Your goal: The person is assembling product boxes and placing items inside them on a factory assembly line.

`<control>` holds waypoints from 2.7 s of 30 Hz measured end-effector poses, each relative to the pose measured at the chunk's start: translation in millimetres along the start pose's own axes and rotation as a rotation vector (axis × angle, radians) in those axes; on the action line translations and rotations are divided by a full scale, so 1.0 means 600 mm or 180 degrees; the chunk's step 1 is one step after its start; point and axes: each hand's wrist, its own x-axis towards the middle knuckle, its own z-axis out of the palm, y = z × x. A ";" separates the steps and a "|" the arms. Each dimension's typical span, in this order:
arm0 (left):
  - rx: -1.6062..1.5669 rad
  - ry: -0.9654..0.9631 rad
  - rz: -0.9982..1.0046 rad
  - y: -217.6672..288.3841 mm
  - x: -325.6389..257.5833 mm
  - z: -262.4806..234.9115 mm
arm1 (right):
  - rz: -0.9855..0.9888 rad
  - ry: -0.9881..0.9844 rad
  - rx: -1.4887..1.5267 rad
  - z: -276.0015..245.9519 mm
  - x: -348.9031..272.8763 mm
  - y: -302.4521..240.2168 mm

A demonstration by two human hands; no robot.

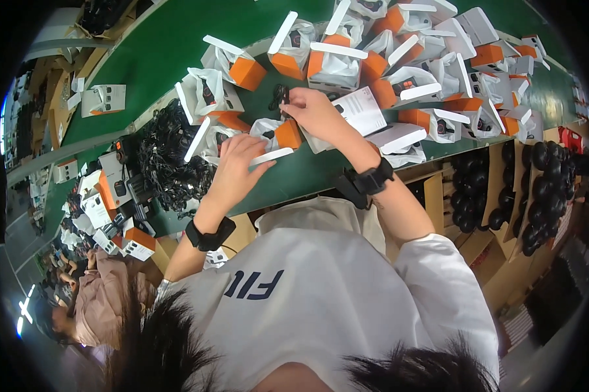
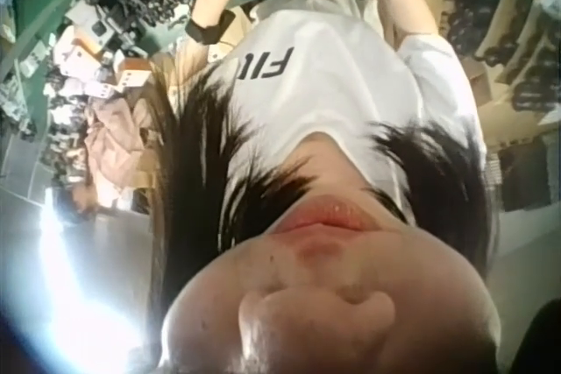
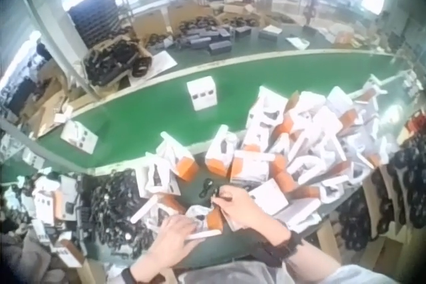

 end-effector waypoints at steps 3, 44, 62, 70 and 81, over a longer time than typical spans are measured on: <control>-0.0051 -0.0199 0.0256 0.001 0.019 -0.007 | -0.0077 -0.0393 0.0786 0.012 -0.001 0.008; -0.0049 -0.0047 0.0062 -0.037 -0.002 0.018 | -0.0099 -0.1649 -0.1302 0.076 0.051 -0.017; -0.0311 0.0706 -0.0132 -0.029 -0.048 0.032 | -0.0250 -0.2476 -0.2766 0.065 0.030 -0.047; -0.0595 0.0571 -0.0441 -0.020 -0.058 0.050 | 0.0158 -0.2291 -0.1944 0.040 0.024 -0.043; -0.1445 0.0966 -0.1585 -0.010 -0.047 0.061 | -0.0614 -0.0205 -0.0670 0.030 -0.071 0.014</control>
